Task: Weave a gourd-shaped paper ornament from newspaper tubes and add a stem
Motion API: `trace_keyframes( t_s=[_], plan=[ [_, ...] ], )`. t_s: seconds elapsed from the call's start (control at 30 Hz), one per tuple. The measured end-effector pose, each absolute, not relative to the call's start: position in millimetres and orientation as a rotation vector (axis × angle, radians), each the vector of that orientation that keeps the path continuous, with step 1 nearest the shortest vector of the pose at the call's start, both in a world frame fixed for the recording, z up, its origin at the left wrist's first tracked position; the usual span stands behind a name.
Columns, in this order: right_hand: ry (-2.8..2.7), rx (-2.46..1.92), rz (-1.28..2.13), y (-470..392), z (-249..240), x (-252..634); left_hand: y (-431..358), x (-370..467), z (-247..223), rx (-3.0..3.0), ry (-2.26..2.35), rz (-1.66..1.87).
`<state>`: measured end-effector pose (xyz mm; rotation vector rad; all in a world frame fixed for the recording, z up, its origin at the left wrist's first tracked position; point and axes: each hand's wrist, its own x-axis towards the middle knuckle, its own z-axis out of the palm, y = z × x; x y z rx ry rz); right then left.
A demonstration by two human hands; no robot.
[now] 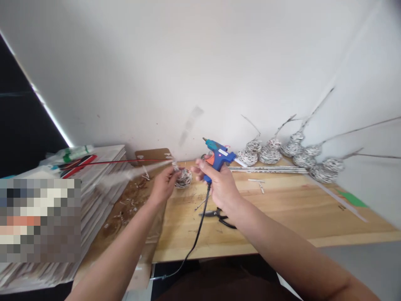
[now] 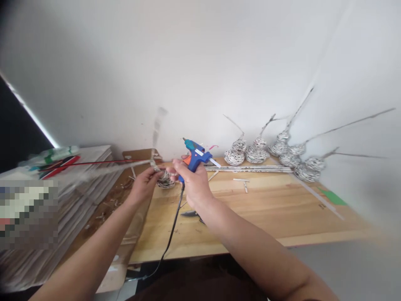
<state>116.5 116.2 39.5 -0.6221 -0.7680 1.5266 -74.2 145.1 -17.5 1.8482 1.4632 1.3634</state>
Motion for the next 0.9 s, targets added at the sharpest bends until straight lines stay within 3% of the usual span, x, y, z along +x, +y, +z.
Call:
trace_keyframes(
  t_s=[0.2, 0.33, 0.7, 0.9],
  plan=[
    [-0.779, -0.790, 1.637, 90.6, -13.5, 203.6, 163.9, -71.6, 14.3, 1.510, 1.339, 1.423],
    [-0.485, -0.822, 1.661, 66.4, -41.1, 252.6, 179.0, -34.4, 30.2, 1.534, 1.251, 1.309],
    [-0.246, -0.856, 1.480, 43.2, -57.8, 296.9, 221.4, 172.6, 78.6, 2.219, 0.839, 0.980],
    [-0.265, -0.841, 1.479, 32.5, -71.8, 314.2, 251.3, 283.7, 66.8, 2.495, 0.925, 0.837]
  ],
)
